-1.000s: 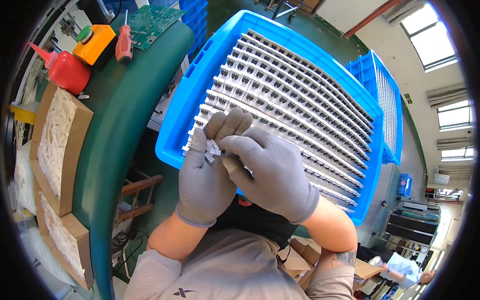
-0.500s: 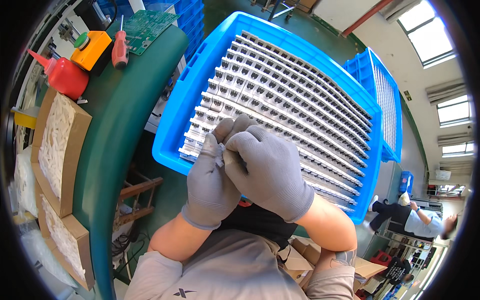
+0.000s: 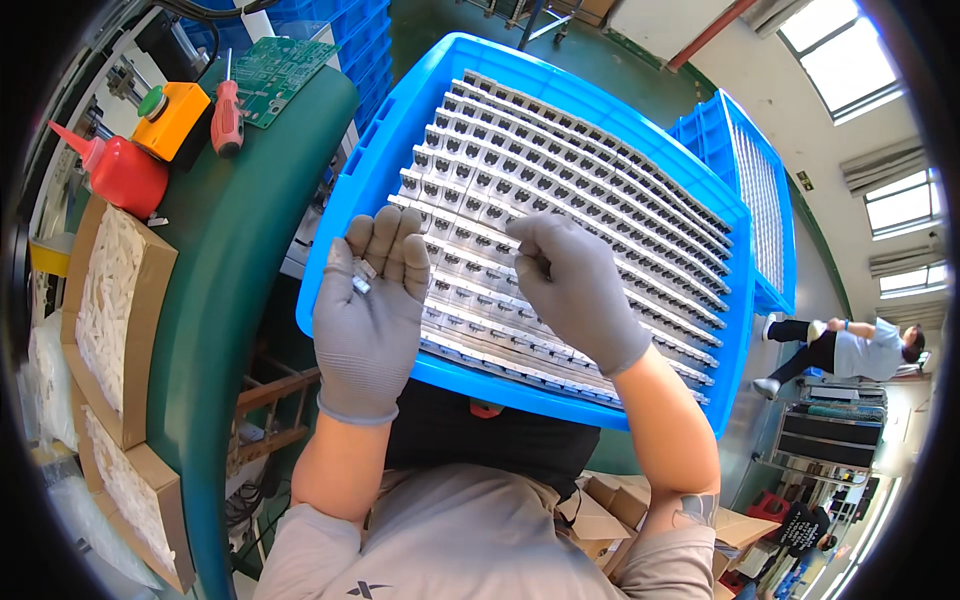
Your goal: The person sorts small white rectangular components from a blue tray into a cardboard box. They pick up handfuls of the items, inspect them, and transfer them to the box, repeating this process throughout the clip.
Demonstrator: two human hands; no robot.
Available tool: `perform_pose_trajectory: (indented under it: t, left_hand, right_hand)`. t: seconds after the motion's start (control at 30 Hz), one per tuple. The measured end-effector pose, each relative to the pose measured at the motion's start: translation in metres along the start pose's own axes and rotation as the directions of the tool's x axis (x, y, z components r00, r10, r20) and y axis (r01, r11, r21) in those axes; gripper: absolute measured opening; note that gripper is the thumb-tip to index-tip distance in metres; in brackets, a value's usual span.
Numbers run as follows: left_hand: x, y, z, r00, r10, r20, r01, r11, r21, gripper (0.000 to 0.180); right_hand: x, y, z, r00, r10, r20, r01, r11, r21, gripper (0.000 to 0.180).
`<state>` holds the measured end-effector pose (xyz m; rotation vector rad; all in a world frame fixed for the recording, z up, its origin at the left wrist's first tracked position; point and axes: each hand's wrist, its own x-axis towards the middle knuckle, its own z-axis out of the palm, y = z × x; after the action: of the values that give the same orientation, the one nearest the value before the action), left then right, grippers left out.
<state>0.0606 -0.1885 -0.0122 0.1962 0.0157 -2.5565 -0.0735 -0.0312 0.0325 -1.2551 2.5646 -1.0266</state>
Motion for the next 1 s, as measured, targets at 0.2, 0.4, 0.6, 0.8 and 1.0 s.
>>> perform_pose_trajectory:
  t: [0.2, 0.4, 0.6, 0.8, 1.0]
  left_hand:
    - [0.005, 0.000, -0.004, 0.999, 0.034, 0.029, -0.036, 0.999, 0.039, 0.037]
    - [0.007, 0.003, -0.005, 0.999, 0.032, 0.035, -0.033, 0.998, 0.050, 0.036]
    - [0.006, 0.003, -0.004, 0.998, 0.029, 0.055, -0.031, 0.998, 0.048, 0.036]
    - [0.005, 0.002, -0.003, 0.998, 0.032, 0.052, -0.035, 0.998, 0.048, 0.036]
    - [0.004, 0.002, -0.004, 0.999, 0.015, 0.044, -0.016, 1.000, 0.015, 0.036]
  right_hand:
    - [0.001, 0.004, 0.015, 0.993, 0.014, 0.121, 0.015, 0.971, -0.237, 0.005]
    - [0.006, -0.004, 0.025, 0.987, 0.024, 0.160, 0.020, 0.962, -0.271, 0.007]
    - [0.009, -0.005, 0.030, 0.977, 0.040, 0.211, 0.034, 0.941, -0.338, 0.011]
    - [0.008, -0.009, 0.035, 0.988, -0.010, 0.156, 0.080, 0.889, -0.450, 0.005]
    - [0.000, -0.011, 0.020, 0.975, -0.135, 0.177, 0.189, 0.921, -0.340, 0.014]
